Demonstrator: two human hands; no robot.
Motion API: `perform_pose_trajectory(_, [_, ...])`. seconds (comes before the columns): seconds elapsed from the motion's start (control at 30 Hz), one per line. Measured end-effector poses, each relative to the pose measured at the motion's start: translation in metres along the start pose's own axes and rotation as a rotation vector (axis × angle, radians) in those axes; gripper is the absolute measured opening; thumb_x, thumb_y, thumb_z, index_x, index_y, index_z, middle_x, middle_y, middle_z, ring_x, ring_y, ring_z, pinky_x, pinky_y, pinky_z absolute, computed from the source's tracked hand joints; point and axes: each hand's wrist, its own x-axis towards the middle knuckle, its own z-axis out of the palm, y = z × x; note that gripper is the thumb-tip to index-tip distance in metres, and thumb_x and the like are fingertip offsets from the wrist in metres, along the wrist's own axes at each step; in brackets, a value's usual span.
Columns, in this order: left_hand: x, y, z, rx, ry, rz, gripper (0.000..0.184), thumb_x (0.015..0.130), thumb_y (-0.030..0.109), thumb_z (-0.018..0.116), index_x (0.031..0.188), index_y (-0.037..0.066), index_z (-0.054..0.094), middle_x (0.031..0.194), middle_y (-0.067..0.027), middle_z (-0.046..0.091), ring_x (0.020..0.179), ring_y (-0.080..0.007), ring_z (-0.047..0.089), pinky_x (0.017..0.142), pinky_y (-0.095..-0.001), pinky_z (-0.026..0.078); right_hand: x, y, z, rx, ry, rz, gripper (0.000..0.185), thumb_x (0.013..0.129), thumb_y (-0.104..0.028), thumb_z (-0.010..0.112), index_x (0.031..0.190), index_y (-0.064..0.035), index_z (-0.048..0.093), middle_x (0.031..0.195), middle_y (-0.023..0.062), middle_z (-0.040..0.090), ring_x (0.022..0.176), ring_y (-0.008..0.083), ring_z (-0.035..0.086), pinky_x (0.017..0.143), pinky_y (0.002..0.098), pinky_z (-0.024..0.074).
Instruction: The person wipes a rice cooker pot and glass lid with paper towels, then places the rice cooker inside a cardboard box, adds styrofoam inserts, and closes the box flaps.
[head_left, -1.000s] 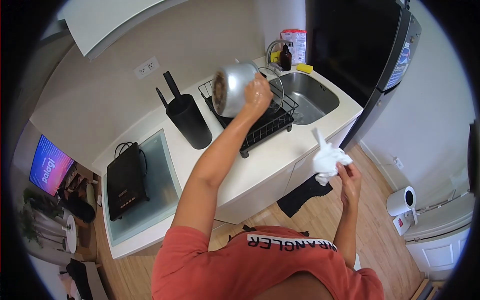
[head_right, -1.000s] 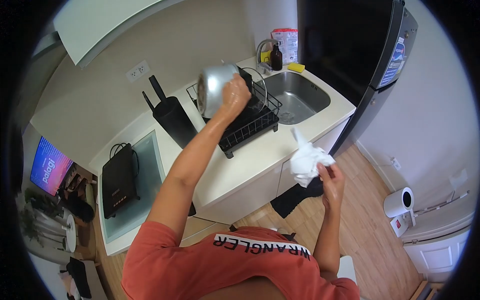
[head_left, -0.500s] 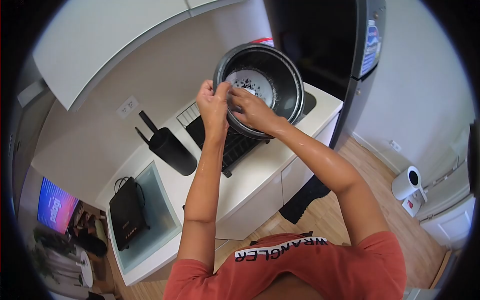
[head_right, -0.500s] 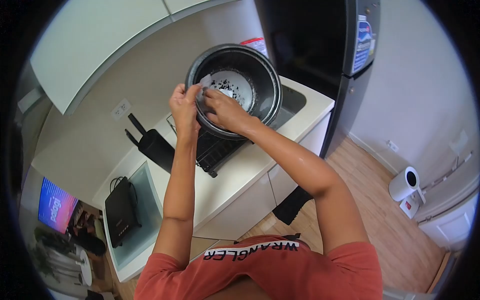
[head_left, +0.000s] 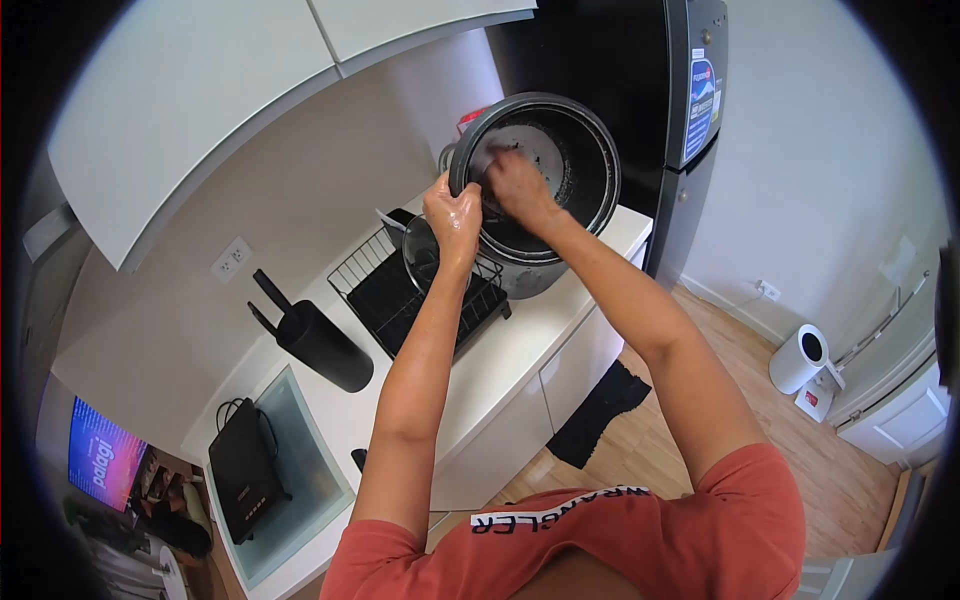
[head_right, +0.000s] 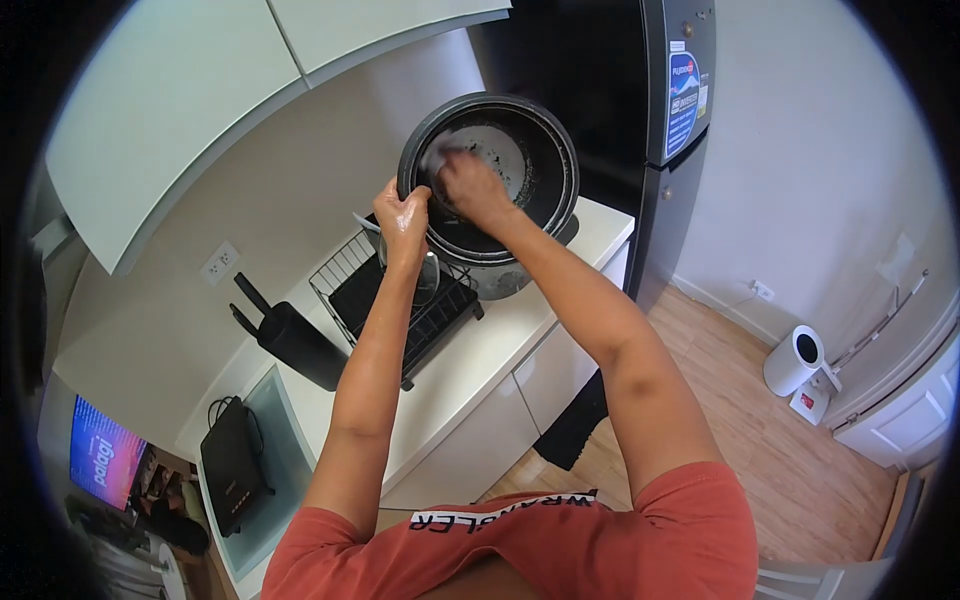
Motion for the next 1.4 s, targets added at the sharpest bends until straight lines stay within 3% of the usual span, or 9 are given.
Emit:
perform_pose_trajectory(0.1, [0.000,0.000,0.005,-0.006,-0.020,-0.021,0.017,0.066,-0.007,0.051,0.081,-0.005,0.060,0.056,0.0027,0.048,0.044,-0.0048,0.036,0.041,-0.0224,0.028,0.006,0.037,-0.014,-0.119,-0.123,0.202,0.021,0.075,-0.012,0.048,0.093,-0.0023,0.054,0.106,0.0124,0.051,0.095,0.0242,0.051,0.080,0.0350,0.0424])
perform_pose_trajectory(0.2, [0.001,-0.004,0.012,0.017,-0.018,-0.009,0.019,0.065,-0.004,0.052,0.081,-0.004,0.061,0.057,0.0000,0.050,0.049,-0.0075,0.041,0.047,-0.0242,0.034,-0.013,0.047,-0.012,-0.280,-0.089,0.060,0.024,0.075,-0.014,0.048,0.095,-0.0032,0.054,0.107,0.0123,0.051,0.098,0.0241,0.049,0.082,0.0346,0.0393])
perform_pose_trajectory(0.4, [0.004,-0.008,0.029,-0.043,-0.024,0.070,0.018,0.066,0.000,0.057,0.082,-0.001,0.064,0.058,-0.0010,0.053,0.055,-0.0091,0.047,0.054,-0.0255,0.040,-0.055,0.033,0.000,-0.129,-0.358,0.219,0.020,0.078,-0.015,0.051,0.092,-0.0044,0.060,0.100,0.0096,0.055,0.099,0.0273,0.048,0.084,0.0426,0.0354])
perform_pose_trajectory(0.57, [0.005,-0.021,0.045,-0.331,0.200,-0.065,0.011,0.075,0.009,0.065,0.071,0.000,0.062,0.060,0.0025,0.052,0.053,-0.0067,0.043,0.049,-0.0239,0.035,-0.027,0.007,0.007,1.422,-0.629,0.951,0.019,0.085,-0.017,0.052,0.093,0.0000,0.056,0.083,0.0089,0.057,0.078,0.0114,0.050,0.073,0.0280,0.0401])
perform_pose_trajectory(0.73, [0.013,-0.027,0.048,-0.349,0.371,-0.212,0.022,0.078,0.019,0.066,0.068,0.000,0.061,0.060,0.0009,0.053,0.053,-0.0070,0.044,0.049,-0.0252,0.037,-0.031,-0.022,-0.014,1.302,-0.099,0.649,0.016,0.088,-0.016,0.049,0.086,-0.0008,0.055,0.086,0.0032,0.053,0.079,0.0112,0.049,0.067,0.0298,0.0394])
perform_pose_trajectory(0.8, [0.012,-0.033,0.047,-0.315,0.401,-0.157,0.021,0.078,0.018,0.065,0.070,-0.001,0.061,0.059,0.0000,0.054,0.053,-0.0079,0.045,0.051,-0.0259,0.039,-0.046,-0.019,-0.035,0.561,-0.133,0.431,0.016,0.081,-0.015,0.053,0.089,-0.0016,0.056,0.086,0.0113,0.051,0.084,0.0272,0.049,0.070,0.0385,0.0358])
perform_pose_trajectory(0.93, [0.015,-0.042,0.036,-0.439,0.454,-0.220,0.015,0.075,0.011,0.063,0.072,-0.003,0.061,0.064,-0.0026,0.056,0.058,-0.0092,0.049,0.056,-0.0265,0.043,-0.070,0.021,-0.036,0.095,-0.068,0.476,0.014,0.077,-0.010,0.055,0.085,0.0003,0.058,0.092,0.0158,0.047,0.088,0.0320,0.045,0.073,0.0401,0.0358])
perform_pose_trajectory(1.07, [0.007,-0.035,0.027,-0.338,0.372,-0.268,0.006,0.070,0.001,0.057,0.072,-0.005,0.058,0.067,-0.0048,0.057,0.059,-0.0110,0.051,0.055,-0.0267,0.043,-0.051,0.055,-0.036,0.220,0.162,0.619,0.017,0.072,0.004,0.052,0.089,0.0047,0.056,0.095,0.0185,0.047,0.090,0.0351,0.046,0.078,0.0399,0.0401])
perform_pose_trajectory(1.4, [0.022,0.002,0.000,-0.119,-0.074,-0.343,0.023,0.062,-0.007,0.050,0.084,-0.005,0.054,0.065,-0.0058,0.052,0.047,-0.0133,0.047,0.044,-0.0255,0.042,0.051,0.074,-0.017,0.411,0.120,0.051,0.021,0.066,0.005,0.051,0.087,0.0010,0.055,0.099,0.0154,0.052,0.096,0.0328,0.050,0.081,0.0375,0.0410])
